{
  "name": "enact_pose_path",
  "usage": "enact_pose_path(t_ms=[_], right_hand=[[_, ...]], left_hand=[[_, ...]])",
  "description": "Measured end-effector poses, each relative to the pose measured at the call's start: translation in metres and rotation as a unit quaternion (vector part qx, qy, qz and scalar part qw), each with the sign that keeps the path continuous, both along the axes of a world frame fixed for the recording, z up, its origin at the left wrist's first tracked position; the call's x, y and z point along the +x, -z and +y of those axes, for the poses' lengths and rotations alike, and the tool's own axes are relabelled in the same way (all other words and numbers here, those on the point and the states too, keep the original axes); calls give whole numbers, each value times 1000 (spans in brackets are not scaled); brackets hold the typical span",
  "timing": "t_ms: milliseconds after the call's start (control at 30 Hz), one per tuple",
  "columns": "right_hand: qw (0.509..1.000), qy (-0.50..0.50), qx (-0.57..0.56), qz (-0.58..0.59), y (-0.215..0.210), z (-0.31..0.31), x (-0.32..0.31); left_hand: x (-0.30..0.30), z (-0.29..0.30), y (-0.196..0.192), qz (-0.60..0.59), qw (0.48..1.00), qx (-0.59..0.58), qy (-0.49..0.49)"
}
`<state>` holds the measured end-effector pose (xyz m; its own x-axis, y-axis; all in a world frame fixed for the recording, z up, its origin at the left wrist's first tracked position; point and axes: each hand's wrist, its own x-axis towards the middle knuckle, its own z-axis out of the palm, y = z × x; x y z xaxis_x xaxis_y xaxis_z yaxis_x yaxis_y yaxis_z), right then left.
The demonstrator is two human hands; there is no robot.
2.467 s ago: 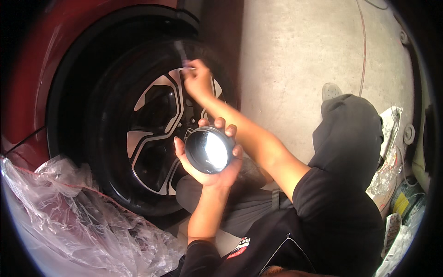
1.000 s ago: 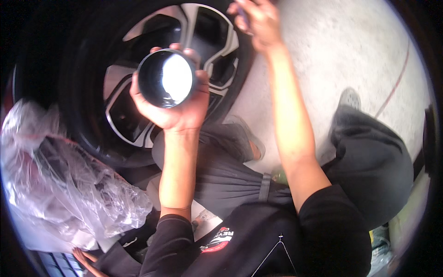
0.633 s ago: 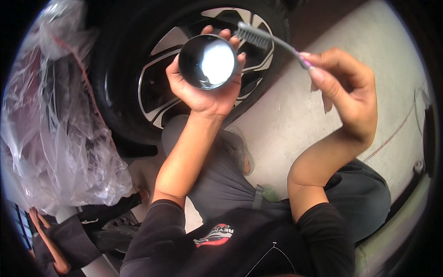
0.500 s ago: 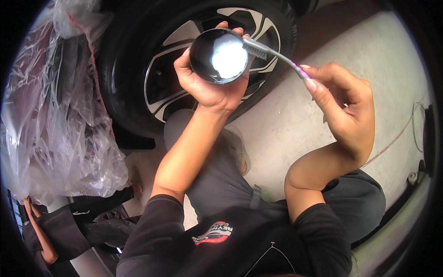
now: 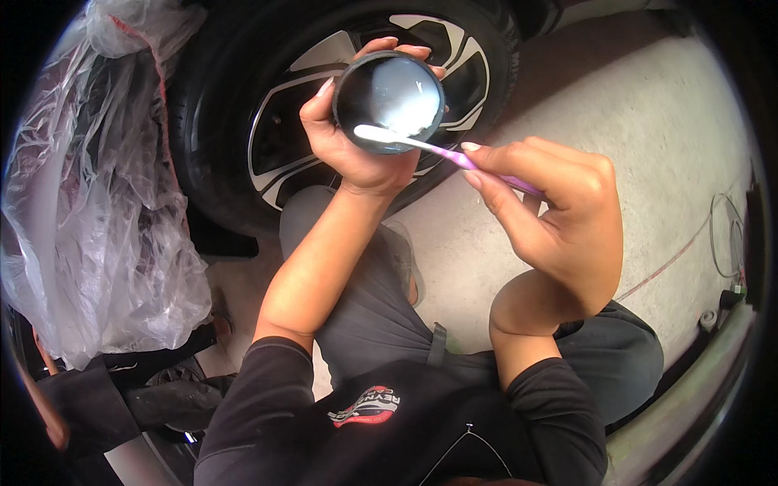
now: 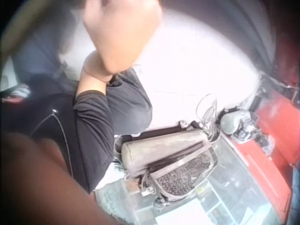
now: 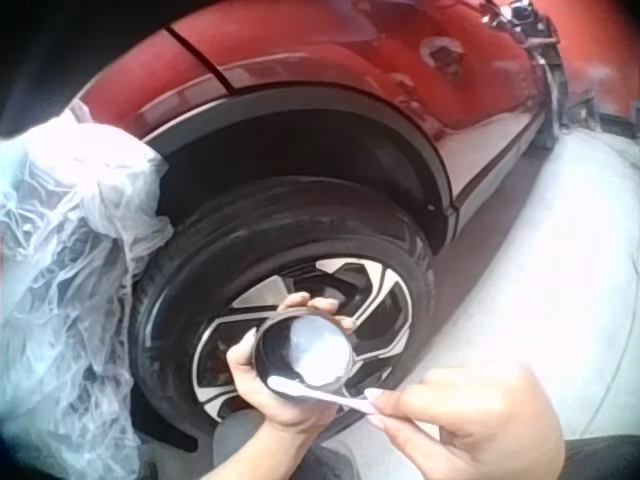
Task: The person applies white paint to the silver accents of a car wheel using a small brush. They repeatedly dip the brush into a small container of paint and carefully trace the wheel's design.
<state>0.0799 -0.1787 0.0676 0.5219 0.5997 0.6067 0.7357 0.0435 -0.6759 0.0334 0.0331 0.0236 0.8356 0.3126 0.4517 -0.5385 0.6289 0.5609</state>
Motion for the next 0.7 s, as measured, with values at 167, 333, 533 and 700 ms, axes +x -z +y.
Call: enact_pose_path(t_ms=[167, 333, 533, 700], right_hand=[[998, 4, -37, -45, -13, -2, -1], [999, 39, -15, -32, -28, -9, -3], [999, 42, -30, 10, -29, -6, -6], [998, 57, 0, 3, -28, -4, -4]], left_hand=[[-4, 1, 1, 28, 999, 7, -15], [-8, -2, -6, 32, 992, -109, 50], [-14, 0, -11, 48, 991, -117, 52], [-15, 0, -18, 23, 978, -190, 84]])
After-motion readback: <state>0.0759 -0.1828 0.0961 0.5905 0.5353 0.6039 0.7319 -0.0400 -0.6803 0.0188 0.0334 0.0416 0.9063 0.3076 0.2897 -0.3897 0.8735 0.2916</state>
